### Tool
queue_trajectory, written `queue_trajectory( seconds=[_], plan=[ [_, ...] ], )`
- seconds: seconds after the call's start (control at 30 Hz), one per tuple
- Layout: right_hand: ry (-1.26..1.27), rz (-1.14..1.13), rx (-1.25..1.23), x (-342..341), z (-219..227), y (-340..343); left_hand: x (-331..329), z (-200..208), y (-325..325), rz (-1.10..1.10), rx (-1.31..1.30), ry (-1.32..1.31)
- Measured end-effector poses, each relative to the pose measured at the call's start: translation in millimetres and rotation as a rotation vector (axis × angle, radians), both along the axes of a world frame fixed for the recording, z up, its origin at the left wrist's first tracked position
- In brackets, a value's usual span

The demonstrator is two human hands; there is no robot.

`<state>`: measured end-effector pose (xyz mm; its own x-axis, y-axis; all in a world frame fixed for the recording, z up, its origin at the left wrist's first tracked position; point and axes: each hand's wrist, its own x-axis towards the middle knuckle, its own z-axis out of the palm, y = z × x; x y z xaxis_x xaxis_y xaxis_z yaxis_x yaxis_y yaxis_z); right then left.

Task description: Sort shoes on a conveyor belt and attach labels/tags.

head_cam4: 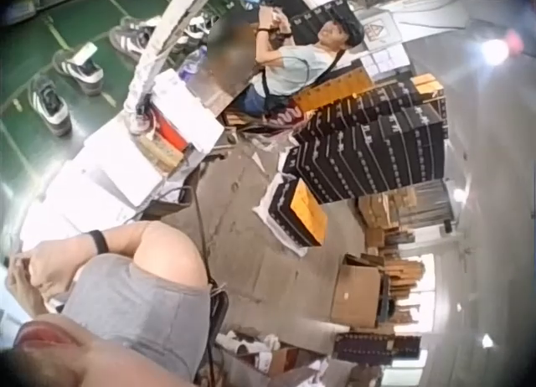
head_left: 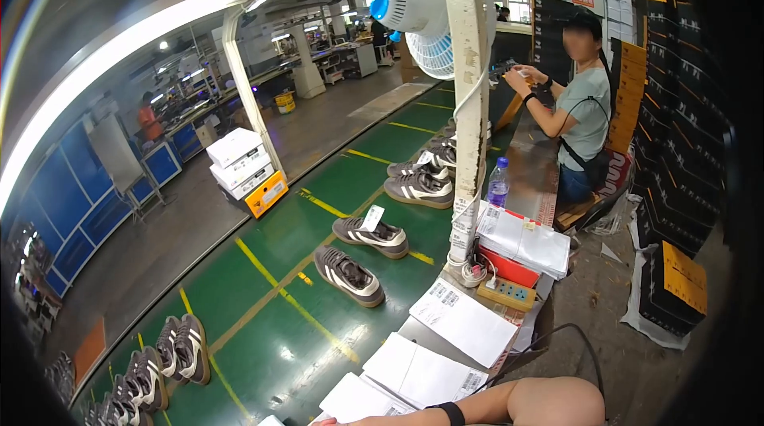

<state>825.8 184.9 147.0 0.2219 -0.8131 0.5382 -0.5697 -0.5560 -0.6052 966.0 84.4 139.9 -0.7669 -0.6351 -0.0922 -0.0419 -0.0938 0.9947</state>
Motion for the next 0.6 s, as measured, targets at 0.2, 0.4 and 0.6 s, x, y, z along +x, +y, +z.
queue_trajectory(
  seconds=[0.2,0.4,0.6],
  plan=[
    [-0.052,0.017,0.043,1,2,-2,4,-8,-1,0.059,-0.017,0.040],
    [-0.128,0.034,0.074,-2,12,3,9,-17,-5,0.064,0.073,0.069],
    [-0.162,0.034,0.033,-1,6,3,9,-23,-5,0.064,0.065,0.116]
  ],
)
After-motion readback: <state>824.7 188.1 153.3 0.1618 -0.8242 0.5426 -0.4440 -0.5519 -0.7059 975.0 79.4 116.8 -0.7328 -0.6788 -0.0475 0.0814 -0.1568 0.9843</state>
